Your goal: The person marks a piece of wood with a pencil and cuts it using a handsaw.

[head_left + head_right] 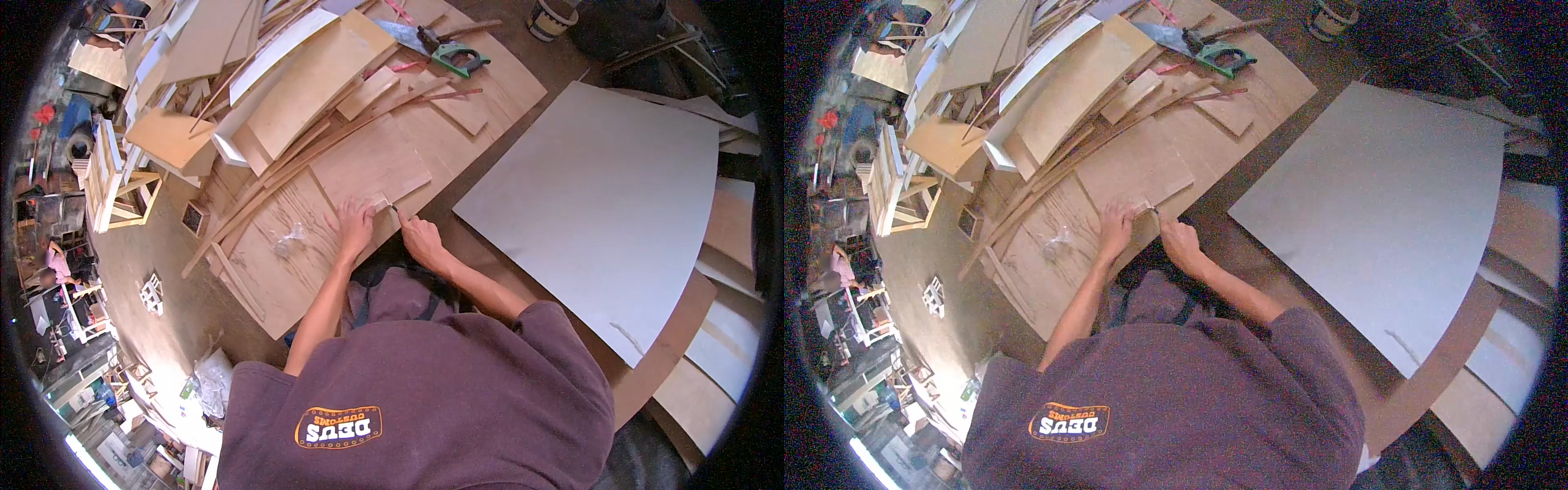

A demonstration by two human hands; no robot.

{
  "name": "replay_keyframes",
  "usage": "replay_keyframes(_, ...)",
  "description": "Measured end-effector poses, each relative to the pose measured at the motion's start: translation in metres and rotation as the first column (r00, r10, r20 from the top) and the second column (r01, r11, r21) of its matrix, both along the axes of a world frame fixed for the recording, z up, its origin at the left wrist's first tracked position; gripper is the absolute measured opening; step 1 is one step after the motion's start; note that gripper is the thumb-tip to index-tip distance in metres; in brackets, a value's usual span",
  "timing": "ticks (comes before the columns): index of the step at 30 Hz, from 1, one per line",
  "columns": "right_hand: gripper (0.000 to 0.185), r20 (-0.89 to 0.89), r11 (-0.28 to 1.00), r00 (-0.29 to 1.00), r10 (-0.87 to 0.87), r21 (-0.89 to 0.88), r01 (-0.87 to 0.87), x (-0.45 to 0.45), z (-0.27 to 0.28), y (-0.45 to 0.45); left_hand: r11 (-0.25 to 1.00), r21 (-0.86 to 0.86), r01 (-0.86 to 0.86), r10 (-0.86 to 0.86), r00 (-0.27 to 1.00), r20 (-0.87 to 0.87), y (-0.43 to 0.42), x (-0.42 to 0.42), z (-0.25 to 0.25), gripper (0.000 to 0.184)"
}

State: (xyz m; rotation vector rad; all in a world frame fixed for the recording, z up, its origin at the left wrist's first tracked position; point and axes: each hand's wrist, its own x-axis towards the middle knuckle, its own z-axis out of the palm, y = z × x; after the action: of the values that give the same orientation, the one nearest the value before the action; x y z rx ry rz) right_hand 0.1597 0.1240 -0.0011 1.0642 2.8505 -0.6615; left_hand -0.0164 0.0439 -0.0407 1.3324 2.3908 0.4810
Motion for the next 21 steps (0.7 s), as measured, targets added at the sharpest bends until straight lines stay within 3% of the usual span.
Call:
replay_keyframes(6,0.048,-0.052,1.000,0.998,0.026,-0.002,-0.026,-0.009,0.000,0.006,0.997,-0.077,-0.032,0.032,0.999,-0.006,0.004,0.006,0.026,0.038)
replay_keyframes(9,0.051,0.011,0.999,1.000,0.008,-0.031,-0.008,-0.007,0.006,0.003,0.995,-0.091,-0.040,0.043,0.999,0.028,0.005,0.006,0.028,0.038)
replay_keyframes(12,0.052,0.000,1.000,1.000,-0.002,-0.014,0.002,-0.005,0.002,0.003,1.000,-0.022,0.001,-0.001,1.000,0.022,0.000,0.000,0.002,0.038)
replay_keyframes(14,0.052,-0.168,0.997,0.984,0.056,0.069,-0.045,-0.013,-0.008,0.009,0.999,-0.034,-0.008,0.009,1.000,0.030,-0.001,0.001,0.002,0.037)
replay_keyframes(15,0.052,-0.169,0.997,0.984,0.056,0.069,-0.045,-0.018,-0.005,0.010,0.999,-0.046,-0.014,0.016,0.999,0.036,-0.001,0.002,0.006,0.036)
replay_keyframes(17,0.052,-0.054,1.000,0.998,0.015,-0.004,-0.015,-0.027,0.001,0.012,0.999,-0.050,-0.019,0.020,0.999,0.033,0.001,0.003,0.013,0.036)
replay_keyframes(21,0.052,0.016,0.999,1.000,0.005,-0.040,-0.005,-0.014,0.007,0.005,0.993,-0.107,-0.057,0.061,0.997,0.042,0.003,0.008,0.026,0.035)
